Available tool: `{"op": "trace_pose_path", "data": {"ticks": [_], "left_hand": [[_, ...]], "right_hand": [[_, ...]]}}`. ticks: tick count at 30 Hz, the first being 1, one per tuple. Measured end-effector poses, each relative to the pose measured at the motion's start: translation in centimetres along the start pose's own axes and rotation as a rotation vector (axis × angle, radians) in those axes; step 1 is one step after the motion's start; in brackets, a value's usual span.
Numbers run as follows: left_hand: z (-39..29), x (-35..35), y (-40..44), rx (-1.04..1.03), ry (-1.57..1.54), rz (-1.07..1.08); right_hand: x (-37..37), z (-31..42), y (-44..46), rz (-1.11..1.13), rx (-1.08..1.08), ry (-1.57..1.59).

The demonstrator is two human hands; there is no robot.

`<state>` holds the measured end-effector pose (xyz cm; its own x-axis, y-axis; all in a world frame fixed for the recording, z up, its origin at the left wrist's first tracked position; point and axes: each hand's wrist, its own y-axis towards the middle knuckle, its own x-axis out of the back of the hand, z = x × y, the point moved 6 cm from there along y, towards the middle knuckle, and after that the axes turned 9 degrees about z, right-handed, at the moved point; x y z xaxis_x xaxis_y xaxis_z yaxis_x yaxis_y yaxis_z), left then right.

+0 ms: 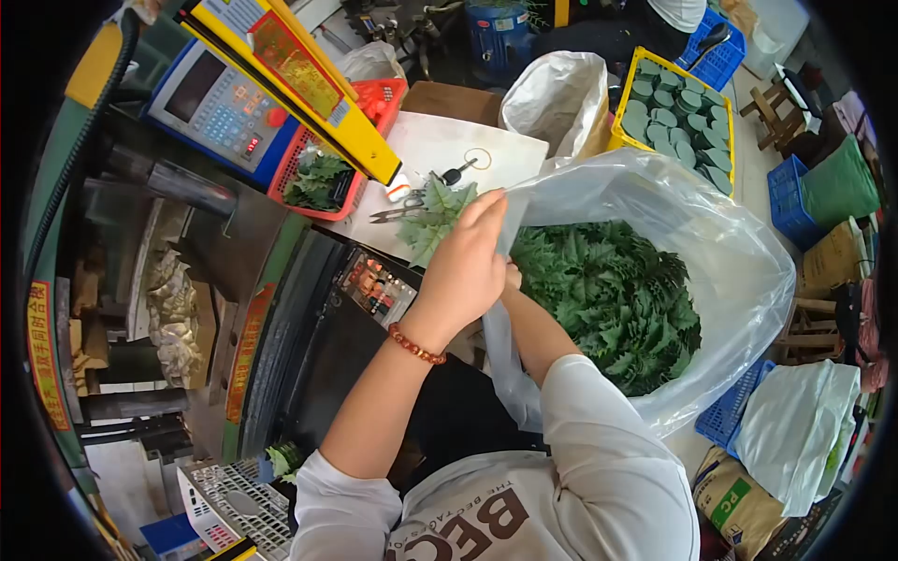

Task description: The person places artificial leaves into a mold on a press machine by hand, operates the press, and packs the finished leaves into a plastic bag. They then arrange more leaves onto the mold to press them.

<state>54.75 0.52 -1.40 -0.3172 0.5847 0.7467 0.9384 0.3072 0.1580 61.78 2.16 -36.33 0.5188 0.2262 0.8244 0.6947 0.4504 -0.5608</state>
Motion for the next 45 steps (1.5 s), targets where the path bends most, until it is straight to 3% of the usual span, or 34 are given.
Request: {"op": "trace_pose_path", "data": {"ticks": [4, 5, 7, 8, 9, 10, 11, 12, 14, 15, 17, 19, 24, 25, 27, 31, 37, 42, 45], "left_hand": [[-0.1, 0.5, -1.6, 0.086, 0.228, -0.019], [-1.7, 1.3, -2.5, 0.078, 0.522, -0.075], [-3.2, 0.7, -4.5, -0.09, 0.465, -0.11], [-4.0, -0.6, -5.9, -0.201, 0.421, -0.013], [-4.5, -2.2, -7.7, -0.311, 0.376, 0.086], [-3.9, -3.3, -9.7, -0.284, 0.389, 0.068], [-3.2, -5.7, -11.9, -0.295, 0.492, 0.223], [-2.4, -7.4, -13.3, -0.3, 0.589, 0.382], [-1.9, -7.4, -14.4, -0.256, 0.618, 0.381], [-1.7, -7.4, -14.7, -0.248, 0.642, 0.392], [-1.8, -7.1, -15.4, -0.236, 0.687, 0.412], [-2.0, -5.8, -16.3, -0.194, 0.705, 0.355], [-3.1, -3.0, -20.0, -0.052, 0.615, 0.137], [-3.4, -2.8, -20.8, -0.039, 0.501, 0.074], [-3.9, -2.3, -22.3, -0.031, 0.261, -0.034], [-3.7, -1.0, -23.6, -0.002, 0.244, -0.018], [-2.1, 1.0, -26.1, 0.099, 0.138, -0.074], [-1.4, 1.0, -25.7, 0.096, 0.16, -0.063], [-0.7, 2.8, -25.3, 0.151, 0.134, -0.124]], "right_hand": [[1.5, 0.1, -0.7, 0.12, 0.747, 0.498], [2.1, -0.1, -1.4, 0.167, 0.943, 0.61], [4.7, -0.8, -4.4, 0.283, 1.337, 0.838], [6.0, 0.6, -5.7, 0.301, 1.359, 0.82], [7.8, -2.0, -6.0, 0.291, 1.226, 0.533], [9.7, -4.7, -6.3, 0.27, 1.088, 0.252], [11.2, -7.4, -7.3, 0.235, 0.943, -0.024], [13.1, -5.3, -9.4, 0.188, 0.788, -0.293], [19.0, -3.9, -12.9, 0.297, 0.896, -0.047], [20.8, -3.6, -11.9, 0.351, 0.792, -0.021], [24.4, -3.9, -10.0, 0.093, 0.693, 0.338], [27.0, -4.1, -11.0, -0.244, 0.838, 0.316], [30.1, -2.3, -19.3, -0.294, 0.681, -0.15], [30.9, -1.0, -21.5, -0.298, 0.686, -0.16], [32.5, 1.9, -26.1, -0.37, 0.839, 0.158], [27.1, 5.8, -15.7, -0.424, 0.945, -0.078], [21.9, 8.3, -10.2, -0.127, 0.768, -0.336], [20.5, 7.5, -9.5, -0.197, 0.689, -0.28], [23.7, 7.2, -13.2, -0.334, 0.753, -0.185]]}}
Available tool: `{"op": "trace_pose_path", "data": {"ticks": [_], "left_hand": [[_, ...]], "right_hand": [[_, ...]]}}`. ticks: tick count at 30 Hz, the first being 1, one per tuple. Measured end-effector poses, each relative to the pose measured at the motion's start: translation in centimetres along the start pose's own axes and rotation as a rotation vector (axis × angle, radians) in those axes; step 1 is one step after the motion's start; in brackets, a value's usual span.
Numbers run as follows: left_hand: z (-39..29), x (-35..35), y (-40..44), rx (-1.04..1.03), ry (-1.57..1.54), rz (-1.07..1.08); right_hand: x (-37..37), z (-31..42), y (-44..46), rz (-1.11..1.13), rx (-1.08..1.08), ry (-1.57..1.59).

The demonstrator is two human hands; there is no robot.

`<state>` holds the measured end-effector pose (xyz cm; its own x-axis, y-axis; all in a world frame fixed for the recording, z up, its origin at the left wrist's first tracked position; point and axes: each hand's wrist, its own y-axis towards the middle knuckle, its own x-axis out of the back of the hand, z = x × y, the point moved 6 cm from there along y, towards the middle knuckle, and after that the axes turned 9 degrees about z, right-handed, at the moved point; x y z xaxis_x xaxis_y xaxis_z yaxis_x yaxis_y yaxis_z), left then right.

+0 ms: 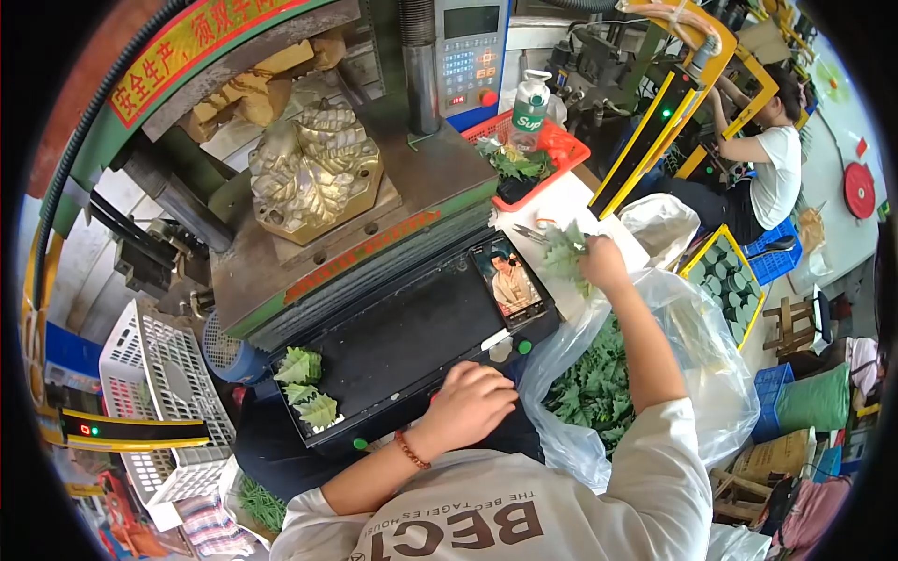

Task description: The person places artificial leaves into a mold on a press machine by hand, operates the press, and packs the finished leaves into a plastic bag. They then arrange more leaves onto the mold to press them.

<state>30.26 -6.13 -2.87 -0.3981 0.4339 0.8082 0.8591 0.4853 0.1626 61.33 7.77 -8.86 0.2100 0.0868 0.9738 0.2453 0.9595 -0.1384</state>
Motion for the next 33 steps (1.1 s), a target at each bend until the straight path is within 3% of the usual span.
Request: {"op": "trace_pose_path", "data": {"ticks": [2, 4, 7, 10, 13, 17, 23, 28, 29, 30, 33], "left_hand": [[0.5, 1.4, 0.4, 0.073, -0.032, -0.046], [-0.2, 4.4, 2.2, 0.017, 0.084, -0.149], [-2.8, 8.8, 4.0, -0.146, 0.41, -0.464], [-4.1, 7.9, 4.2, -0.243, 0.267, -0.33], [-4.8, 6.6, 3.9, -0.329, 0.126, -0.195], [-1.9, 4.3, 3.7, 0.109, 0.008, 0.137], [-3.6, 0.1, 7.1, 0.01, -0.272, 0.211], [-5.2, -0.9, 10.3, -0.09, -0.576, 0.025], [-4.8, -0.7, 10.3, -0.07, -0.5, -0.019], [-4.2, -0.3, 10.2, -0.052, -0.422, -0.061], [-3.6, -0.5, 10.7, -0.034, -0.262, -0.135]], "right_hand": [[5.8, 2.2, -3.6, -0.255, 0.199, 0.055], [10.6, 5.4, -8.1, -0.265, 0.333, 0.228], [12.5, 9.6, -13.7, 0.051, 0.45, 0.429], [8.8, 12.8, -18.5, 0.553, 0.757, 0.509], [6.3, 12.7, -20.8, 0.655, 0.716, 0.661], [5.7, 9.7, -22.5, 0.354, 0.326, 1.341], [4.0, 5.9, -26.1, 0.228, 0.029, 1.183], [2.3, -3.7, -25.3, 0.111, -0.148, 1.281], [2.0, -6.8, -24.8, 0.045, -0.193, 1.298], [0.5, -10.8, -24.4, -0.06, -0.371, 1.401], [-2.7, -16.3, -21.9, -0.068, -0.44, 1.638]]}}
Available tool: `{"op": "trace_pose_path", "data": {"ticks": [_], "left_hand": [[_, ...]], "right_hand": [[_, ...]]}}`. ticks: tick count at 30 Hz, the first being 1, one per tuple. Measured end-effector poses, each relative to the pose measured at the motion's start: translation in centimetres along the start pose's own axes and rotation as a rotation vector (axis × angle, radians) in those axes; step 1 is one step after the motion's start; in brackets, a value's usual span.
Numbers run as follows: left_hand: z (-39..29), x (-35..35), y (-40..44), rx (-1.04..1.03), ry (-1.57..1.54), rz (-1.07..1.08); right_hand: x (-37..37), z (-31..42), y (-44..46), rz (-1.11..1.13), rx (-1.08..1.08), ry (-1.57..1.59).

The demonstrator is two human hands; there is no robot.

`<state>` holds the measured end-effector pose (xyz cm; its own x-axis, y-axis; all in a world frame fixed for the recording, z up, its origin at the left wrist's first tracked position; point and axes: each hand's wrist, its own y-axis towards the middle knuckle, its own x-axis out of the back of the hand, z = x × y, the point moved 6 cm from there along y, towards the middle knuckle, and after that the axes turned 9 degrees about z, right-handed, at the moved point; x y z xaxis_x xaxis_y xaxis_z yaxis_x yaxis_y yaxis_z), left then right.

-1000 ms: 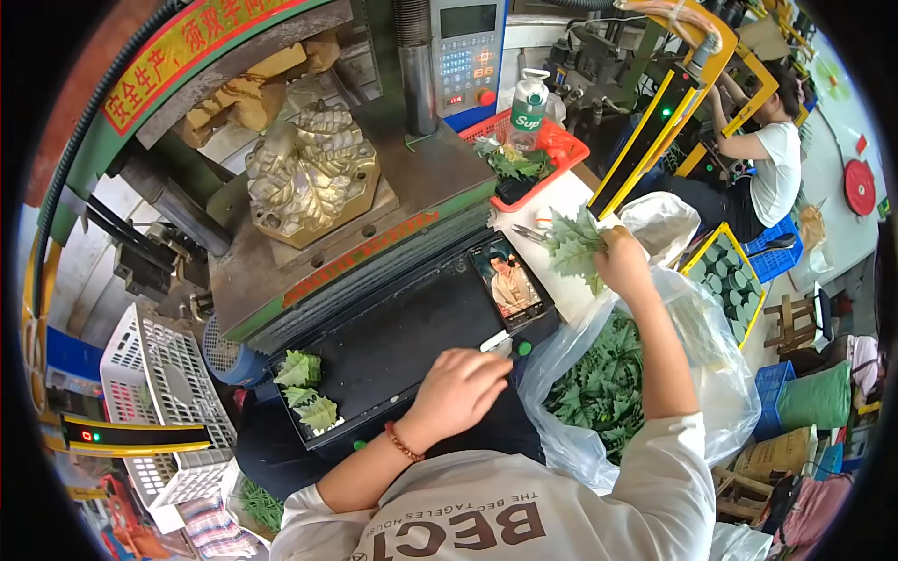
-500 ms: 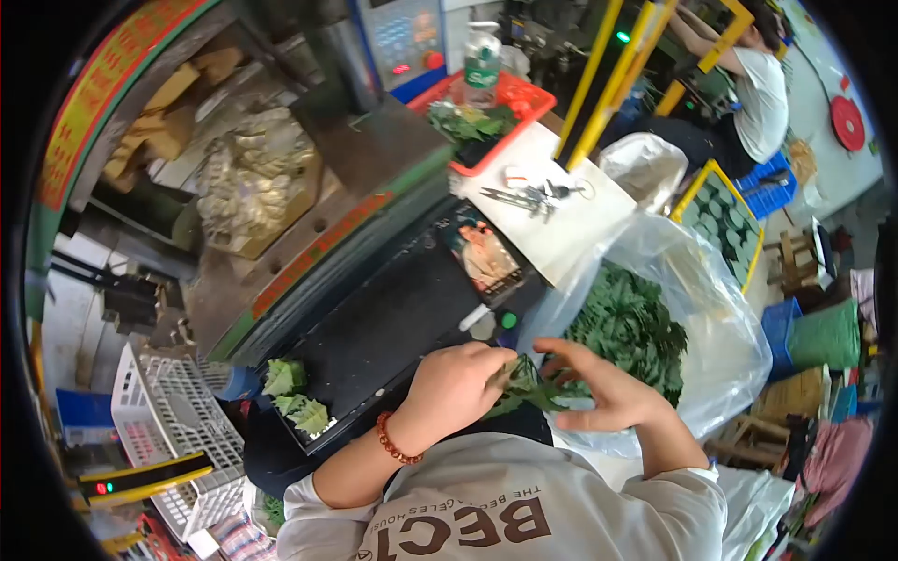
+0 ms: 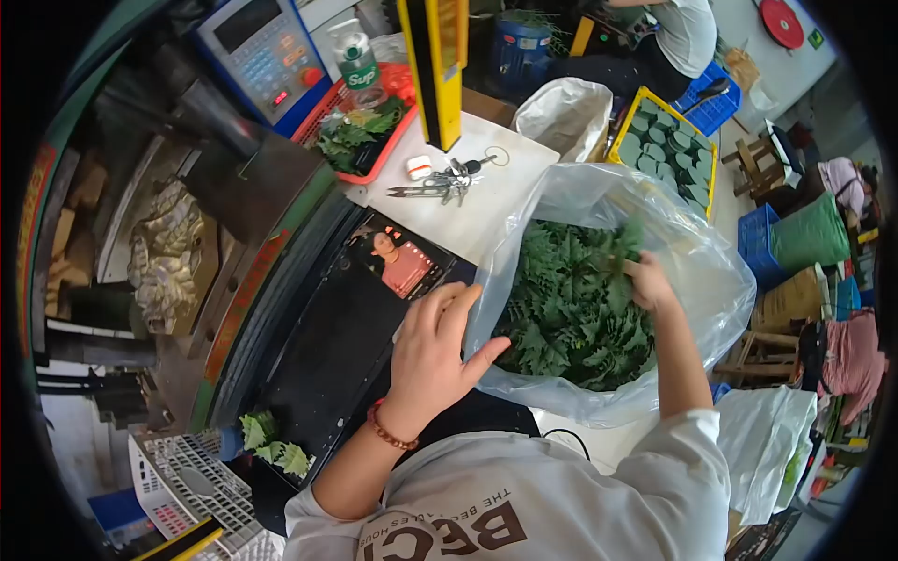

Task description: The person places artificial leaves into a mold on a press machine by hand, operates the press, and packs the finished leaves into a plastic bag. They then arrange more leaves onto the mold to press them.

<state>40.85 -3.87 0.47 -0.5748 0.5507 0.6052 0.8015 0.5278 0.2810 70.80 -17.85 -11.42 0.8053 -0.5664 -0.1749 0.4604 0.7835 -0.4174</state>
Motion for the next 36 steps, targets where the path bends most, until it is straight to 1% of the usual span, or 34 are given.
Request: {"op": "trace_pose_path", "data": {"ticks": [1, 2, 3, 4, 5, 6, 7, 9, 11, 12, 14, 15, 17, 19, 22, 23, 24, 25, 26, 27, 29, 32, 34, 35, 36], "left_hand": [[0.7, -1.4, 0.1, 0.063, 0.103, 0.1], [1.4, -2.8, -0.1, 0.129, 0.208, 0.197], [2.3, -3.9, -0.3, 0.196, 0.318, 0.292], [3.2, -4.7, -0.4, 0.261, 0.432, 0.383], [3.6, -4.9, -0.1, 0.26, 0.443, 0.382], [3.8, -4.8, 0.2, 0.212, 0.351, 0.338], [4.1, -4.6, 0.2, 0.171, 0.261, 0.294], [4.5, -2.9, -0.4, 0.109, 0.097, 0.179], [4.1, -2.3, -0.5, 0.118, 0.135, 0.16], [4.4, -2.3, -0.8, 0.147, 0.161, 0.133], [4.7, -3.4, -1.6, 0.139, 0.085, 0.152], [4.3, -3.3, -1.9, 0.156, 0.08, 0.144], [3.4, -2.2, -2.9, 0.188, 0.078, 0.115], [1.5, -0.3, -4.3, 0.047, 0.264, 0.066], [0.9, 4.5, -7.9, 0.117, 0.257, -0.003], [1.0, 7.1, -9.0, 0.225, 0.122, -0.063], [0.7, 9.7, -9.9, 0.335, -0.02, -0.134], [-1.4, 13.5, -10.0, 0.278, -0.079, -0.292], [-3.7, 17.5, -10.1, 0.224, -0.129, -0.461], [-6.0, 20.4, -10.5, 0.031, -0.076, -0.546], [-5.8, 21.5, -14.7, 0.123, -0.038, -0.655], [-5.5, 22.5, -19.1, 0.222, 0.042, -0.73], [-5.4, 23.5, -20.9, 0.252, 0.097, -0.742], [-5.2, 23.9, -21.9, 0.271, 0.121, -0.748], [-5.1, 24.2, -23.0, 0.294, 0.145, -0.758]], "right_hand": [[0.0, -0.8, 1.4, 0.031, -0.011, 0.026], [-0.2, -2.6, 3.5, 0.13, -0.052, 0.01], [-0.3, -4.4, 5.4, 0.161, -0.084, -0.053], [-1.9, -5.2, 6.8, 0.197, -0.112, -0.115], [-3.5, -5.6, 8.0, 0.226, -0.15, -0.191], [-4.7, -6.1, 8.9, 0.259, -0.192, -0.268], [-5.3, -6.7, 9.7, 0.276, -0.193, -0.26], [-6.5, -7.1, 12.3, 0.059, -0.075, -0.639], [-3.5, -15.0, 20.3, -0.047, -0.053, -1.049], [-4.8, -13.4, 19.1, -0.081, -0.021, -1.022], [-5.4, -15.3, 20.1, -0.184, 0.049, -1.076], [-5.7, -15.3, 20.1, -0.153, 0.068, -1.087], [-6.0, -13.9, 19.2, -0.19, 0.071, -1.13], [-6.4, -11.7, 17.9, -0.238, 0.072, -1.168], [-6.8, -9.1, 16.2, -0.295, 0.072, -1.235], [-6.8, -8.9, 15.9, -0.309, 0.071, -1.266], [-4.7, -9.3, 16.1, -0.303, 0.215, -1.299], [-4.8, -7.6, 14.0, -0.281, 0.319, -1.244], [-5.0, -6.4, 11.8, -0.219, 0.334, -1.287], [-4.9, -4.6, 9.3, -0.234, 0.436, -1.214], [-5.8, 0.5, 6.1, -0.253, 0.63, -1.04], [-15.1, 6.7, -0.2, -0.205, 0.747, -1.046], [-22.5, 9.1, -2.9, -0.016, 0.94, -1.042], [-25.8, 9.6, -3.9, 0.051, 0.967, -1.049], [-29.6, 9.6, -4.8, 0.19, 1.021, -0.95]]}}
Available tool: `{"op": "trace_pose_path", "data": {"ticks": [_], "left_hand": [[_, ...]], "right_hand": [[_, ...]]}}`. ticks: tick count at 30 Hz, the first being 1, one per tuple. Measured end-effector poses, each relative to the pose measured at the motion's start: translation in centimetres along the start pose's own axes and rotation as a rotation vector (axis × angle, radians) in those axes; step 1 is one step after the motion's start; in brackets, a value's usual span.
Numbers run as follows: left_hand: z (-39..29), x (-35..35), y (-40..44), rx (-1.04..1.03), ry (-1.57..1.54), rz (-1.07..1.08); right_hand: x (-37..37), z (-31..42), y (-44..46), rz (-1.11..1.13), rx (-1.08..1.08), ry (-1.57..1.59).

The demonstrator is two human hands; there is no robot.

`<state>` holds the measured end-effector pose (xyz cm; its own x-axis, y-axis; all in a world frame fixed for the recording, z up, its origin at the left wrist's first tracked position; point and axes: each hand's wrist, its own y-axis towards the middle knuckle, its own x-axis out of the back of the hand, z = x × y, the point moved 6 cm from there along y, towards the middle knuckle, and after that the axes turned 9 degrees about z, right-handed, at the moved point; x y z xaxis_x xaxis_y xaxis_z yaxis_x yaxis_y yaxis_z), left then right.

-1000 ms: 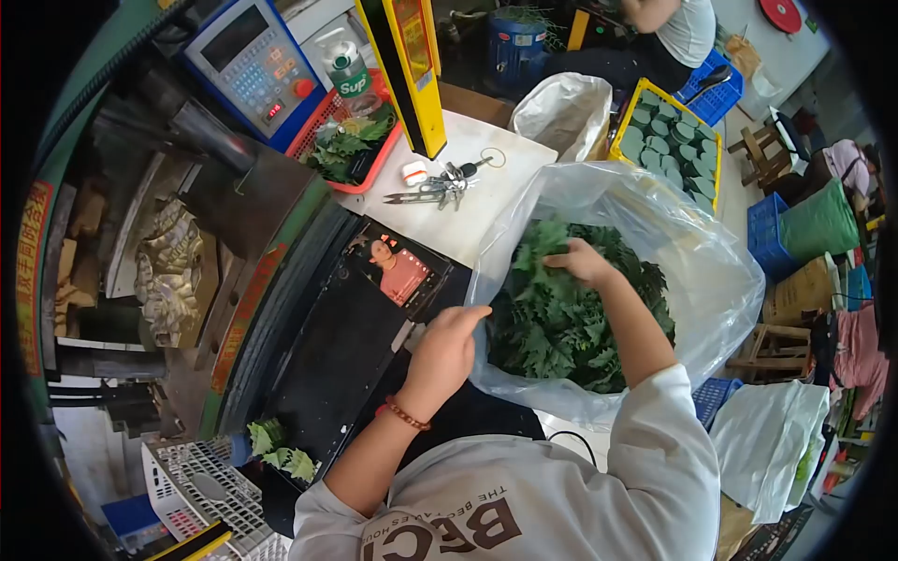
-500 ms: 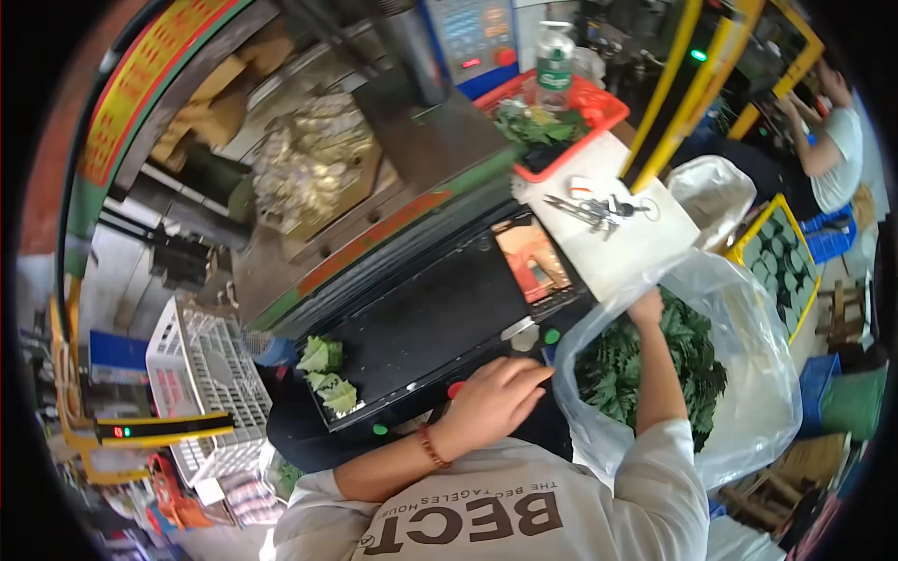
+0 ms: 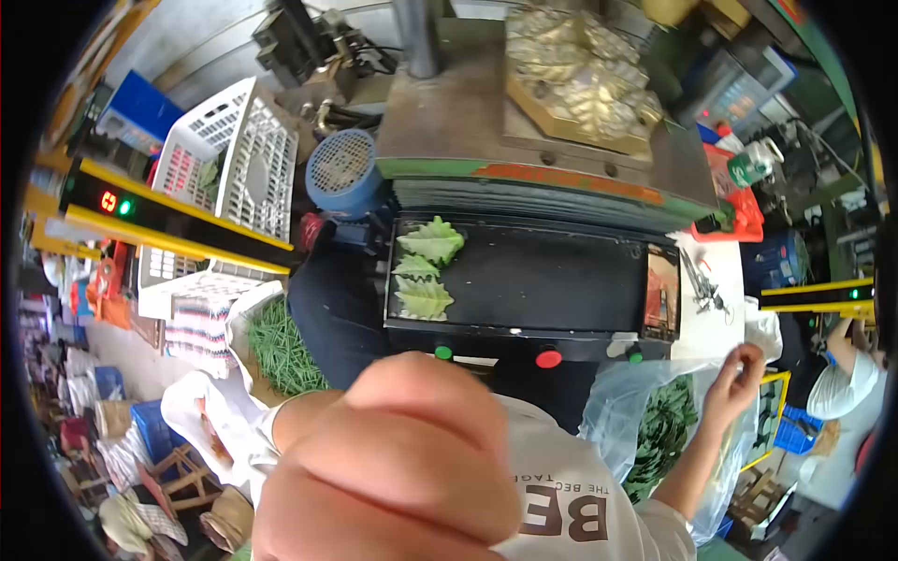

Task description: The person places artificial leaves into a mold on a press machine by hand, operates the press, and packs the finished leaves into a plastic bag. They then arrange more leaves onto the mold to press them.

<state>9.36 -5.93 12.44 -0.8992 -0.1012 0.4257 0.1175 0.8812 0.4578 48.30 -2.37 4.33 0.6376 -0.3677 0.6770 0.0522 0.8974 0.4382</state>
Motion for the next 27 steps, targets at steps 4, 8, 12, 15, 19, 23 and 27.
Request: {"op": "trace_pose_path", "data": {"ticks": [4, 8, 12, 15, 19, 23, 27], "left_hand": [[2.0, 3.5, -2.8, 0.082, 0.142, -0.066], [11.3, 4.2, -7.8, 0.459, 0.258, -0.087], [18.5, 1.8, -12.0, 0.445, 0.523, -0.184], [18.9, 2.3, -12.6, 0.411, 0.562, -0.269], [18.9, 3.1, -11.7, 0.332, 0.405, -0.173], [14.9, 2.9, -9.4, 0.328, 0.165, -0.09], [12.0, 2.3, -7.0, 0.35, 0.078, -0.09]], "right_hand": [[-11.6, 8.2, 2.5, 0.466, 0.165, 0.301], [-23.4, 16.7, -0.8, 0.897, 0.486, 0.426], [-29.4, 19.6, -2.6, 0.917, 0.459, 0.418], [-29.7, 21.0, -2.4, 0.891, 0.469, 0.375], [-28.1, 22.0, -1.1, 0.932, 0.372, 0.396], [-29.2, 20.6, -1.6, 1.114, 0.484, 0.519], [-27.0, 20.9, -1.2, 1.072, 0.279, 0.733]]}}
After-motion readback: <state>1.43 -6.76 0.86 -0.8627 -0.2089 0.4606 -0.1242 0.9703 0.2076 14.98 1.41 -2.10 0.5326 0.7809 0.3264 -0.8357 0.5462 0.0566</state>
